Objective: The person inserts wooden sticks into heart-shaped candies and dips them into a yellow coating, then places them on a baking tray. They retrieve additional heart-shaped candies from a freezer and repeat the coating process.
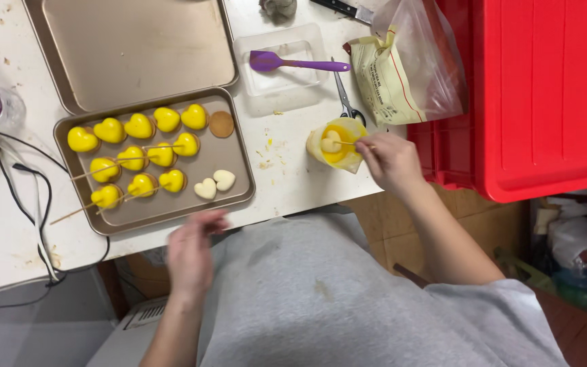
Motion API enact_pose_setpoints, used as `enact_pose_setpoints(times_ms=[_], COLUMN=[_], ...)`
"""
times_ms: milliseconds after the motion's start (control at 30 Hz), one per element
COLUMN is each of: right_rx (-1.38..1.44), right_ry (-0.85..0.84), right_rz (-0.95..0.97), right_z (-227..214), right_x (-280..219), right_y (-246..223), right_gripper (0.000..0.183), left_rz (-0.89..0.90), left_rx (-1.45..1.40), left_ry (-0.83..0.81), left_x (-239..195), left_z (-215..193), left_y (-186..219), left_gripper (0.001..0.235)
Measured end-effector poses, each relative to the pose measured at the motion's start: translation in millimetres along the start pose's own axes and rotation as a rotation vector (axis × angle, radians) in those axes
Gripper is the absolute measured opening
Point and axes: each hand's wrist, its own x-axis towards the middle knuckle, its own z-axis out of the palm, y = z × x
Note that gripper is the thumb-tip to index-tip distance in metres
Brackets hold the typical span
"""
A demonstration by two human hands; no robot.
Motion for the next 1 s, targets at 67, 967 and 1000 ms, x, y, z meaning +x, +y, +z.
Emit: enact_pose_setpoints(times_ms=[67, 967, 1000], right_rx=[-0.071, 0.004, 0.006], right_ry=[-0.05, 0.099, 0.103], right_rz=[-0.044, -0.074, -0.074], right_z=[11.4, -85.7, -84.5], right_x=[7.3, 13.2, 12.5], right_y=[5.2, -45.6, -44.4], right_gripper=[0.008, 0.022, 0.02], left_rz=[0.029, 0.135, 0.135], left_rx=[-0.134, -0.198, -0.192], left_ry=[0.212, 0.156, 0.148], left_x=[-5.2, 7.4, 7.3], left_z=[-15.8, 16.3, 16.9], left_y=[-12.3, -18.5, -18.6], left_gripper=[0.045, 0.048, 0.048])
